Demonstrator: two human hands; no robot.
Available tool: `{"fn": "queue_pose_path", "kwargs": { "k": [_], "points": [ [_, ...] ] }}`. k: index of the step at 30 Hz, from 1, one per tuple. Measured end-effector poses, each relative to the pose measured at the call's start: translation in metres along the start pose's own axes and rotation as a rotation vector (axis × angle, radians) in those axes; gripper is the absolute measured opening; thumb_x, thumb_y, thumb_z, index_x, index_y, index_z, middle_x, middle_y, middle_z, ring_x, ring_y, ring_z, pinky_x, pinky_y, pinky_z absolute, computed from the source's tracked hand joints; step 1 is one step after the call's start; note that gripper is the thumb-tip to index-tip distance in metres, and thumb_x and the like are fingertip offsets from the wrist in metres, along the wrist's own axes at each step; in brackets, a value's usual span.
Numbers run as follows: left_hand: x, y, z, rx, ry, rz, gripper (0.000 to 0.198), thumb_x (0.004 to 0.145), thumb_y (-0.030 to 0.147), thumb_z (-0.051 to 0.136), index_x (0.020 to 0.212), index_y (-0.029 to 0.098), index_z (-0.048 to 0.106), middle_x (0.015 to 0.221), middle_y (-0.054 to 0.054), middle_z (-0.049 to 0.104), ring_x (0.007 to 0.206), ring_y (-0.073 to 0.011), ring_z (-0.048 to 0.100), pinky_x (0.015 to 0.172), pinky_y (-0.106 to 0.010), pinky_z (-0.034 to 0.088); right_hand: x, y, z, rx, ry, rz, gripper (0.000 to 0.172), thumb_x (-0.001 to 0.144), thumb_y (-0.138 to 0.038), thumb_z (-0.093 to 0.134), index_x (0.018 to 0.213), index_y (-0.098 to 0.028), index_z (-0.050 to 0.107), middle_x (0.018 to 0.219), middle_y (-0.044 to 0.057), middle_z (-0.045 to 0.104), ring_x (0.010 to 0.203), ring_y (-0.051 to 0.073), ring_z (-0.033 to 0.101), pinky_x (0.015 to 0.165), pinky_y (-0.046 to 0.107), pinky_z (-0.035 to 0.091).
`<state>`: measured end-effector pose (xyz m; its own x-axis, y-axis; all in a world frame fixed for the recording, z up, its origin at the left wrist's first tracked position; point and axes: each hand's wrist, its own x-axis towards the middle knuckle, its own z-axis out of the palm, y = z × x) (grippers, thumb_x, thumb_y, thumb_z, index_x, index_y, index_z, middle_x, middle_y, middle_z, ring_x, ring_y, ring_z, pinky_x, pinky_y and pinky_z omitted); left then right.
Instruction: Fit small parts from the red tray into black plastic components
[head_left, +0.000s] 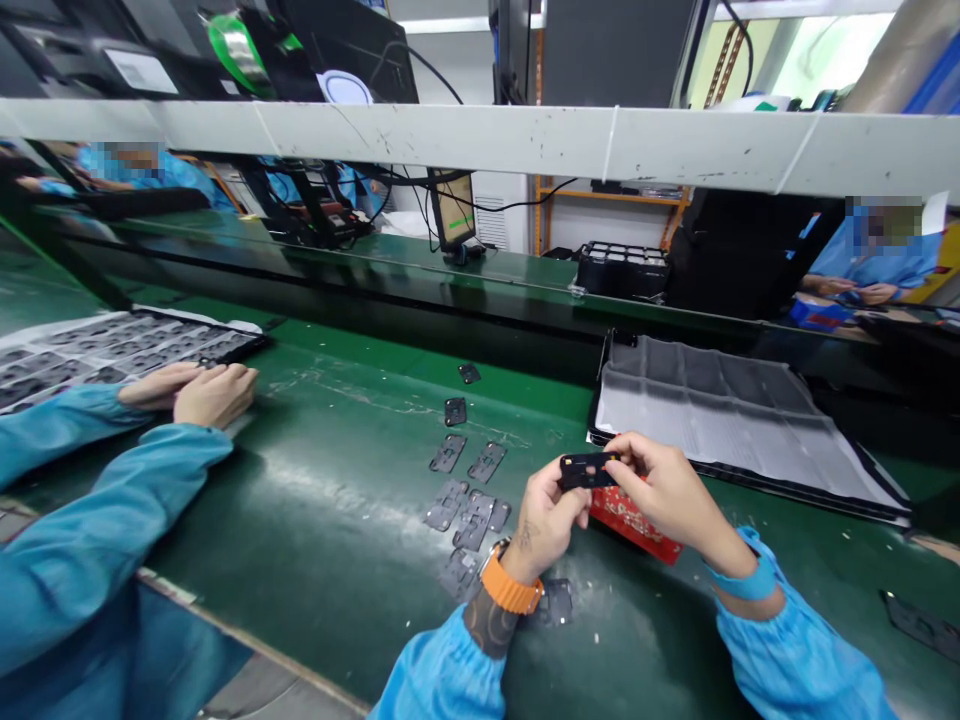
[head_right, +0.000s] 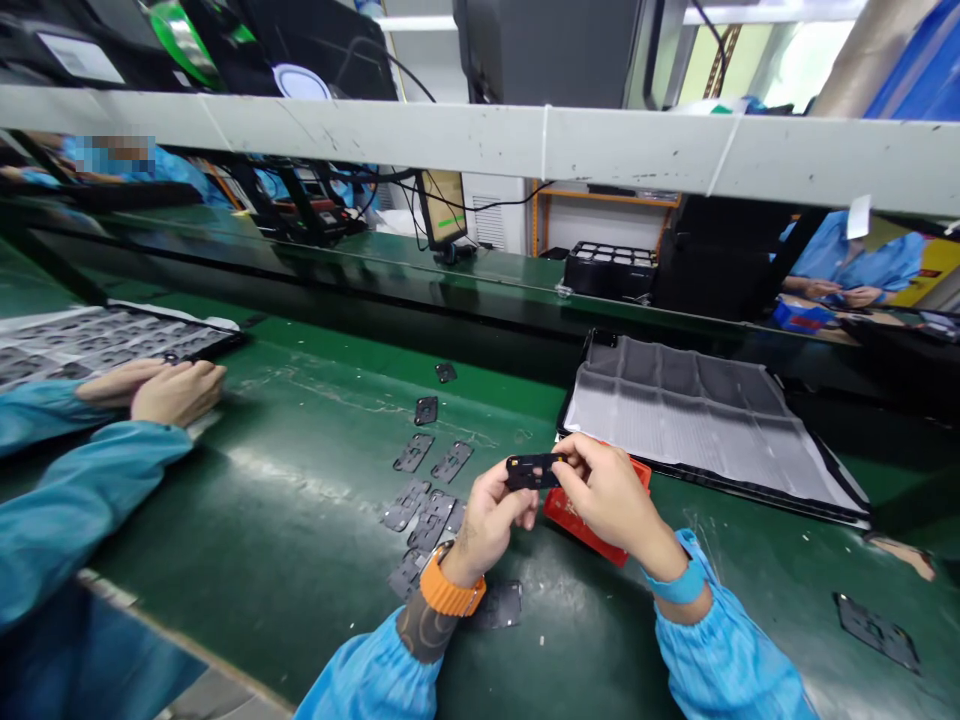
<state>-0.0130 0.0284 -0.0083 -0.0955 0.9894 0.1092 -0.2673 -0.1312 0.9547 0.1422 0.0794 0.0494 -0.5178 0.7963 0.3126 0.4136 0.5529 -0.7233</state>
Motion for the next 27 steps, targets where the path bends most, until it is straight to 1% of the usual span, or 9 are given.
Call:
{"fn": "queue_pose_path", "kwargs": {
  "k": [1, 3, 6, 9, 11, 14, 18, 23, 27],
  "points": [
    [-0.001, 0.000, 0.000, -0.014, -0.021, 0.004, 0.031, 0.077, 0.039, 0.070, 0.091, 0.014, 0.061, 0.061, 0.003, 0.056, 0.043, -0.0079, 0.049, 0.043, -0.020, 0.039, 0.000, 0.000, 0.000, -0.001, 0.006, 0.005, 0.014, 0.092, -0.025, 0.053, 0.090, -0.018, 0.064, 0.066, -0.001, 0.058, 0.058, 0.014, 0.052, 0.056, 0.026, 0.041],
    [-0.002, 0.000, 0.001, -0.029, -0.030, 0.014, 0.038, 0.081, 0.045, 0.068, 0.101, 0.013, 0.060, 0.062, 0.003, 0.056, 0.043, -0.0079, 0.049, 0.042, -0.019, 0.038, 0.000, 0.000, 0.001, 0.004, 0.004, 0.001, 0.013, 0.091, -0.023, 0.052, 0.090, -0.018, 0.064, 0.066, -0.001, 0.058, 0.058, 0.014, 0.053, 0.056, 0.026, 0.042],
    [-0.002, -0.001, 0.002, -0.043, 0.019, 0.002, 0.054, 0.086, 0.057, 0.061, 0.116, 0.013, 0.055, 0.059, 0.004, 0.056, 0.042, -0.0080, 0.047, 0.041, -0.018, 0.039, -0.001, 0.000, 0.004, 0.014, -0.021, -0.028, 0.014, 0.091, -0.021, 0.051, 0.090, -0.018, 0.064, 0.067, -0.001, 0.059, 0.058, 0.014, 0.054, 0.057, 0.026, 0.043],
    [-0.001, -0.001, 0.003, -0.049, 0.069, -0.013, 0.057, 0.083, 0.061, 0.064, 0.113, 0.013, 0.054, 0.056, 0.005, 0.054, 0.041, -0.0078, 0.046, 0.039, -0.017, 0.040, -0.002, 0.001, 0.007, 0.022, -0.036, -0.039, 0.019, 0.092, -0.020, 0.050, 0.104, -0.018, 0.064, 0.070, -0.001, 0.060, 0.061, 0.015, 0.056, 0.060, 0.027, 0.045],
    [-0.001, 0.000, 0.002, -0.047, 0.102, -0.009, 0.055, 0.082, 0.061, 0.066, 0.108, 0.014, 0.055, 0.055, 0.005, 0.054, 0.040, -0.0074, 0.046, 0.039, -0.017, 0.039, -0.002, 0.001, 0.008, 0.038, -0.065, -0.040, 0.028, 0.090, -0.020, 0.052, 0.116, -0.017, 0.061, 0.076, 0.000, 0.062, 0.065, 0.015, 0.060, 0.063, 0.027, 0.048],
    [0.000, 0.000, 0.001, -0.055, 0.144, 0.010, 0.054, 0.082, 0.061, 0.066, 0.106, 0.014, 0.056, 0.054, 0.006, 0.054, 0.038, -0.0070, 0.045, 0.038, -0.017, 0.038, -0.003, 0.002, 0.009, 0.061, -0.131, -0.049, 0.039, 0.087, -0.018, 0.055, 0.125, -0.018, 0.056, 0.086, 0.003, 0.065, 0.071, 0.016, 0.064, 0.065, 0.028, 0.051],
    [0.000, -0.001, 0.000, -0.087, 0.141, 0.017, 0.054, 0.081, 0.061, 0.067, 0.105, 0.015, 0.057, 0.053, 0.006, 0.054, 0.038, -0.0072, 0.045, 0.038, -0.017, 0.038, -0.004, 0.002, 0.013, 0.034, -0.155, -0.044, 0.044, 0.085, -0.017, 0.058, 0.129, -0.019, 0.054, 0.087, 0.004, 0.067, 0.072, 0.018, 0.065, 0.062, 0.028, 0.051],
    [0.000, -0.002, 0.001, -0.186, 0.088, -0.019, 0.051, 0.082, 0.060, 0.065, 0.105, 0.015, 0.056, 0.053, 0.005, 0.055, 0.038, -0.0080, 0.045, 0.038, -0.017, 0.038, -0.004, 0.004, 0.013, -0.002, -0.132, -0.071, 0.041, 0.087, -0.020, 0.056, 0.127, -0.018, 0.056, 0.087, 0.005, 0.070, 0.072, 0.020, 0.066, 0.061, 0.029, 0.052],
    [0.000, 0.000, 0.001, -0.196, 0.057, -0.008, 0.050, 0.082, 0.057, 0.067, 0.105, 0.015, 0.054, 0.052, 0.006, 0.054, 0.038, -0.0079, 0.044, 0.038, -0.017, 0.037, -0.004, 0.003, 0.011, -0.014, -0.126, -0.075, 0.039, 0.089, -0.024, 0.055, 0.127, -0.017, 0.056, 0.088, 0.006, 0.070, 0.072, 0.020, 0.066, 0.062, 0.030, 0.052]
  ]
}}
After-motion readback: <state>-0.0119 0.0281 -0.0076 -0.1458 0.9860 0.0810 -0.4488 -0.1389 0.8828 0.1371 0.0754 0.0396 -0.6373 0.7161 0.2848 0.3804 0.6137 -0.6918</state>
